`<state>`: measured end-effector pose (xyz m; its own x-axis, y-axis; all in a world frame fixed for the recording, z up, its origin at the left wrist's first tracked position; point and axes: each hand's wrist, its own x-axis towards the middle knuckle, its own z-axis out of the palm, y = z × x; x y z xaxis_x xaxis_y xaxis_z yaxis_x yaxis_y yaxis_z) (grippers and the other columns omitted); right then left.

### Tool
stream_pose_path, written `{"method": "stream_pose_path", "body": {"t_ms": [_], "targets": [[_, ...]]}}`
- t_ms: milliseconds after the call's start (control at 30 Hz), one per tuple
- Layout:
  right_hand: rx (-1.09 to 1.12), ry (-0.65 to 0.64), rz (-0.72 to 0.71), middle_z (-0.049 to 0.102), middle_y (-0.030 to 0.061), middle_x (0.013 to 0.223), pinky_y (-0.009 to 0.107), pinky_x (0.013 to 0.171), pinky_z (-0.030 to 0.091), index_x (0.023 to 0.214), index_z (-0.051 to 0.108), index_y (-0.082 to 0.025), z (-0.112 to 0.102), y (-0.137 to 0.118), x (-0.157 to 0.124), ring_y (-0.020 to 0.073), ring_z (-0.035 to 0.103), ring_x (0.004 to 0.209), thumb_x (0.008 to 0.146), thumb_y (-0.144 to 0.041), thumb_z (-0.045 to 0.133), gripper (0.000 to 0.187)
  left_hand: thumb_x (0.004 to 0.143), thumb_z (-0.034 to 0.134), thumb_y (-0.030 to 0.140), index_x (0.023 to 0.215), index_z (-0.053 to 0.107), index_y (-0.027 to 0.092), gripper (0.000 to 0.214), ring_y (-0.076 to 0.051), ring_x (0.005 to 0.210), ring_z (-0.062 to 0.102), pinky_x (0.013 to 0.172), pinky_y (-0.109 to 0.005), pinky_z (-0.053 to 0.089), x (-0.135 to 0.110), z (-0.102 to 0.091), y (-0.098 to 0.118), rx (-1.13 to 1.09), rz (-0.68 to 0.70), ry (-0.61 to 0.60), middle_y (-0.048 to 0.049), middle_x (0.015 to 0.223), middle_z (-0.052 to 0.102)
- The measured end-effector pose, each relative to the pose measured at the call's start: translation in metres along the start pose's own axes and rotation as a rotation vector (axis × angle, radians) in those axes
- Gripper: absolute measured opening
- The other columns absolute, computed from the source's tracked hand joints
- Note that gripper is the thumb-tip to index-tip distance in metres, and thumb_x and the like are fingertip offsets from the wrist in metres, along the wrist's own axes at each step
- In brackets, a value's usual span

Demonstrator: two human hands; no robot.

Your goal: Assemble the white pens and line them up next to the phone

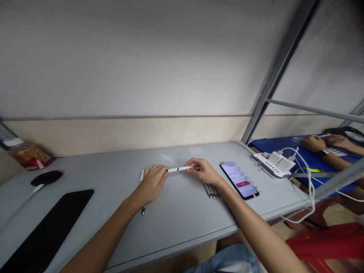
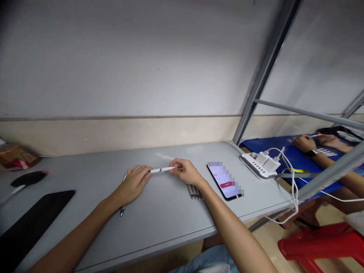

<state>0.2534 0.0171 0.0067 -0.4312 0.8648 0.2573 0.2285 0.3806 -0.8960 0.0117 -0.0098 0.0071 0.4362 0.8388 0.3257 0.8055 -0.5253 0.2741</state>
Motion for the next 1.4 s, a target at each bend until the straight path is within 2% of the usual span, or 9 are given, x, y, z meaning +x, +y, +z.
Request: {"method": "stream_pose_path", "body": {"t_ms": [167,300,467,633,800,933,1100,1267,1400], "targets": [[-0.104,-0.047,0.065,0.056,0.0001,0.059,0.024,0.057,0.037,0.079,0.065,-0.014,-0.0019,0.0024,-0.0007,0.0111,0.048,0.055,0.092,-0.049,0.043,0.043,0.1,0.025,0.033,0.1,0.054,0.024,0.031,-0.02,0.094,0.051,0.08,-0.034,0.031,-0.001,-0.0012,0.0014,-0.019,0.014,-0.003,-0.0024,0.097,0.061],[-0.054,-0.004,-0.026,0.056,-0.0033,0.067,0.023,0.058,0.038,0.106,0.062,-0.019,-0.0063,-0.0035,-0.0026,0.0108,0.049,0.06,0.077,-0.042,0.068,0.037,0.1,0.025,0.034,0.1,0.054,0.024,0.03,-0.02,0.094,0.051,0.08,-0.035,0.031,-0.0008,-0.0008,0.0011,-0.015,0.004,0.0,-0.0019,0.095,0.061],[-0.087,-0.084,0.059,0.053,-0.0007,0.056,0.024,0.054,0.035,0.073,0.064,-0.014,-0.0091,-0.007,-0.0041,0.0102,0.045,0.052,0.092,-0.049,0.044,0.045,0.1,0.026,0.033,0.102,0.053,0.023,0.029,-0.019,0.093,0.052,0.08,-0.035,0.03,-0.0005,0.0007,0.0,-0.015,0.01,0.004,-0.0021,0.095,0.06],[-0.106,-0.022,-0.032,0.052,-0.0038,0.064,0.022,0.055,0.035,0.1,0.064,-0.016,-0.0094,-0.0061,-0.0036,0.0101,0.046,0.058,0.078,-0.044,0.068,0.036,0.1,0.028,0.032,0.102,0.053,0.022,0.027,-0.02,0.093,0.051,0.08,-0.035,0.03,-0.0009,0.0001,0.0,-0.004,0.012,-0.005,-0.0022,0.095,0.06],[-0.183,-0.07,-0.004,0.051,-0.0018,0.058,0.023,0.053,0.032,0.072,0.063,-0.014,-0.0093,-0.0048,-0.0041,0.0093,0.041,0.054,0.091,-0.048,0.047,0.042,0.1,0.028,0.031,0.101,0.053,0.022,0.027,-0.019,0.092,0.051,0.079,-0.034,0.03,-0.0004,-0.0003,-0.0002,-0.016,0.018,0.006,-0.0016,0.094,0.06],[-0.162,-0.012,-0.054,0.053,-0.0036,0.066,0.022,0.056,0.034,0.104,0.063,-0.017,-0.0085,-0.0021,-0.0039,0.0102,0.045,0.059,0.08,-0.043,0.066,0.035,0.099,0.029,0.03,0.1,0.054,0.022,0.026,-0.019,0.093,0.05,0.079,-0.034,0.031,0.0,-0.0019,0.0014,-0.004,0.009,-0.01,-0.0018,0.094,0.06],[-0.229,-0.045,-0.032,0.049,-0.0025,0.057,0.023,0.054,0.031,0.075,0.064,-0.014,-0.0079,-0.0021,-0.004,0.0095,0.041,0.054,0.092,-0.045,0.047,0.039,0.099,0.029,0.03,0.1,0.053,0.022,0.026,-0.02,0.093,0.05,0.079,-0.034,0.03,-0.0004,-0.0023,0.0029,0.013,0.01,-0.021,-0.0025,0.096,0.06],[-0.213,-0.02,-0.08,0.055,-0.0031,0.067,0.022,0.056,0.034,0.102,0.063,-0.018,-0.0064,-0.004,-0.0049,0.0104,0.046,0.059,0.081,-0.041,0.065,0.031,0.099,0.028,0.029,0.098,0.053,0.021,0.026,-0.019,0.091,0.049,0.078,-0.034,0.03,0.0004,-0.0006,0.0024,0.025,0.01,-0.033,-0.0021,0.094,0.06],[-0.295,-0.058,-0.022,0.054,-0.0013,0.058,0.023,0.054,0.033,0.076,0.064,-0.015,-0.0041,-0.0037,-0.0047,0.0101,0.044,0.054,0.094,-0.046,0.043,0.041,0.099,0.029,0.03,0.095,0.053,0.021,0.026,-0.019,0.09,0.05,0.077,-0.033,0.03,0.0009,-0.0009,0.0017,0.006,0.009,-0.032,-0.0012,0.09,0.059]]}}
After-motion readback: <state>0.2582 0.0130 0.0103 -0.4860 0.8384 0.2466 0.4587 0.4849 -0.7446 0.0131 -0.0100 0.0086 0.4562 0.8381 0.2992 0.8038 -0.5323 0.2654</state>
